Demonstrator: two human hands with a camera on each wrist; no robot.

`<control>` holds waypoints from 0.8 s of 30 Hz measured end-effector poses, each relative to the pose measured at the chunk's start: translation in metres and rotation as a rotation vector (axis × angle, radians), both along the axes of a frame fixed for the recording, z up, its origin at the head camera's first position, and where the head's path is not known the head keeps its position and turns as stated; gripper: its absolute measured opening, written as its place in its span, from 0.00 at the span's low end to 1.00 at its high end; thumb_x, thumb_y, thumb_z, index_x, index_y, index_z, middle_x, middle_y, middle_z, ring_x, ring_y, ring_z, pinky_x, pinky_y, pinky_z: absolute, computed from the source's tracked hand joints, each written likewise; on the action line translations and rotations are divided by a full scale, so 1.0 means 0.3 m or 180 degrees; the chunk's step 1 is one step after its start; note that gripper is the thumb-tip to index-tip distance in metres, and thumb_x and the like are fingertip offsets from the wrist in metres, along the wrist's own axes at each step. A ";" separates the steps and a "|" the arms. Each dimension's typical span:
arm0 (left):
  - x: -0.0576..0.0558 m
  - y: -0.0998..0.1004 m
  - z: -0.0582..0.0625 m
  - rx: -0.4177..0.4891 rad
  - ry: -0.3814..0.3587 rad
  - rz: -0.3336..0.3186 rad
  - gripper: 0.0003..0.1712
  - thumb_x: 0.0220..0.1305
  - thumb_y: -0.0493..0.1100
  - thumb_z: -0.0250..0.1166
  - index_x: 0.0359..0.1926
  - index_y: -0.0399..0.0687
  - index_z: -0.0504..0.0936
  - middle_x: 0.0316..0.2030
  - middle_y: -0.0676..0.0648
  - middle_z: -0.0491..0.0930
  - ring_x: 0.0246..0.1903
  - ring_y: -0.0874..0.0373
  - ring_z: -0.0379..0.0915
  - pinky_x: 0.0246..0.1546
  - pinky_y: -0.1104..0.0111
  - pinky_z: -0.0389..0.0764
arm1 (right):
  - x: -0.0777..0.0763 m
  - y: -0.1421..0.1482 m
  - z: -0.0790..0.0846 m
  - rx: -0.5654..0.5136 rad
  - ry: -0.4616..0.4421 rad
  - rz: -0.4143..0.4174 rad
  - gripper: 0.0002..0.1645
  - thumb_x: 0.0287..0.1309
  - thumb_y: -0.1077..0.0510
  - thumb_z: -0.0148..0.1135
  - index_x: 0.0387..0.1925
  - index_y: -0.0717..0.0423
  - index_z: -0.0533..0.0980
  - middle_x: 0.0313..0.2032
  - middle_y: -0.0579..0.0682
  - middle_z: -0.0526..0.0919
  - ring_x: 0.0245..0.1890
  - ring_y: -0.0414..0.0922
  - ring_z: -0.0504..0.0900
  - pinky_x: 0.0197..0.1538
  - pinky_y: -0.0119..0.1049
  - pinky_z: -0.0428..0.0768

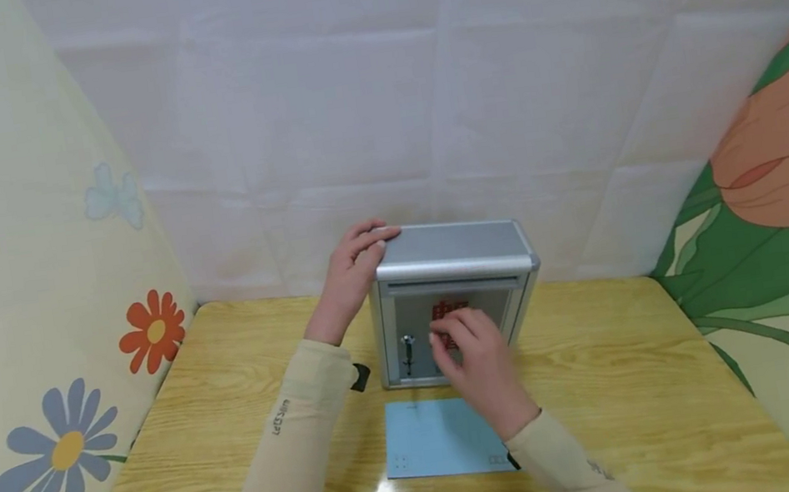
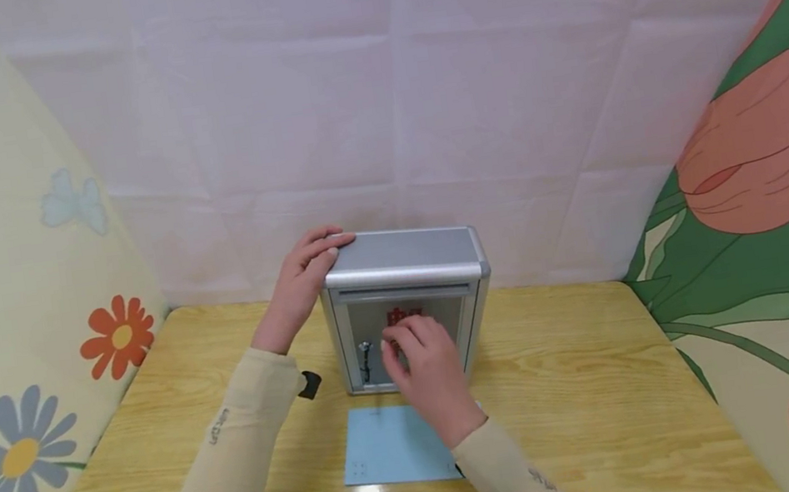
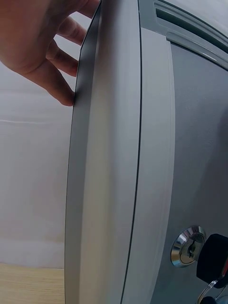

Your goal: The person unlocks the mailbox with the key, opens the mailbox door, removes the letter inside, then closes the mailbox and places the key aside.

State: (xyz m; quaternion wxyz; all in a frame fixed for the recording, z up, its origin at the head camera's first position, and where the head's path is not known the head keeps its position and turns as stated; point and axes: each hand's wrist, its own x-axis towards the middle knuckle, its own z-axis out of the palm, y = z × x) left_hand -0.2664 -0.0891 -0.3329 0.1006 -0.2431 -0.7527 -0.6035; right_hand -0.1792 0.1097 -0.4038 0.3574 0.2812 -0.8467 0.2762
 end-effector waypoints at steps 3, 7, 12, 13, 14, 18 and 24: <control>0.000 0.000 -0.002 0.0012 0.0032 -0.0034 0.20 0.74 0.44 0.50 0.59 0.44 0.79 0.65 0.47 0.64 0.63 0.50 0.58 0.59 0.50 0.61 | 0.011 -0.007 -0.041 0.0095 -0.0298 -0.0055 0.10 0.61 0.56 0.62 0.42 0.57 0.80 0.38 0.47 0.80 0.39 0.43 0.78 0.44 0.39 0.77; -0.003 0.001 -0.007 -0.0040 0.0070 -0.0023 0.20 0.74 0.44 0.50 0.58 0.44 0.79 0.64 0.48 0.65 0.63 0.52 0.59 0.59 0.51 0.62 | 0.028 -0.023 -0.086 0.0195 -0.0911 -0.0168 0.16 0.64 0.51 0.59 0.48 0.55 0.79 0.40 0.45 0.80 0.40 0.41 0.78 0.44 0.38 0.77; -0.008 0.003 -0.014 -0.0082 0.0100 0.0026 0.19 0.73 0.45 0.50 0.57 0.46 0.80 0.63 0.51 0.66 0.62 0.56 0.60 0.59 0.55 0.63 | 0.037 -0.051 -0.116 -0.0035 -0.1596 -0.0099 0.25 0.69 0.43 0.50 0.53 0.57 0.77 0.41 0.45 0.79 0.38 0.39 0.77 0.39 0.35 0.78; -0.009 0.003 -0.015 -0.0080 0.0112 0.0038 0.19 0.73 0.45 0.50 0.57 0.46 0.80 0.62 0.52 0.66 0.62 0.56 0.60 0.59 0.55 0.63 | 0.037 -0.057 -0.119 -0.0112 -0.1710 -0.0064 0.27 0.70 0.41 0.48 0.53 0.58 0.76 0.39 0.44 0.79 0.36 0.38 0.77 0.37 0.34 0.78; -0.010 0.003 -0.017 -0.0078 0.0117 0.0050 0.19 0.73 0.45 0.50 0.57 0.46 0.80 0.62 0.52 0.67 0.62 0.56 0.60 0.59 0.55 0.64 | 0.035 -0.063 -0.121 -0.0191 -0.1812 -0.0029 0.29 0.70 0.40 0.46 0.54 0.58 0.76 0.38 0.43 0.78 0.34 0.37 0.76 0.35 0.34 0.78; -0.016 0.006 -0.022 -0.0089 0.0119 0.0072 0.19 0.73 0.46 0.51 0.57 0.47 0.80 0.62 0.53 0.67 0.62 0.57 0.60 0.59 0.55 0.63 | 0.023 -0.078 -0.130 -0.0375 -0.2085 0.0036 0.33 0.70 0.37 0.41 0.55 0.58 0.75 0.31 0.40 0.76 0.26 0.36 0.73 0.30 0.33 0.75; -0.024 0.010 -0.026 -0.0061 0.0082 0.0050 0.19 0.73 0.45 0.51 0.57 0.45 0.80 0.63 0.47 0.66 0.62 0.54 0.60 0.59 0.53 0.63 | 0.002 -0.088 -0.125 -0.0346 -0.2232 0.0007 0.27 0.73 0.43 0.42 0.53 0.57 0.76 0.25 0.41 0.74 0.21 0.38 0.71 0.29 0.36 0.73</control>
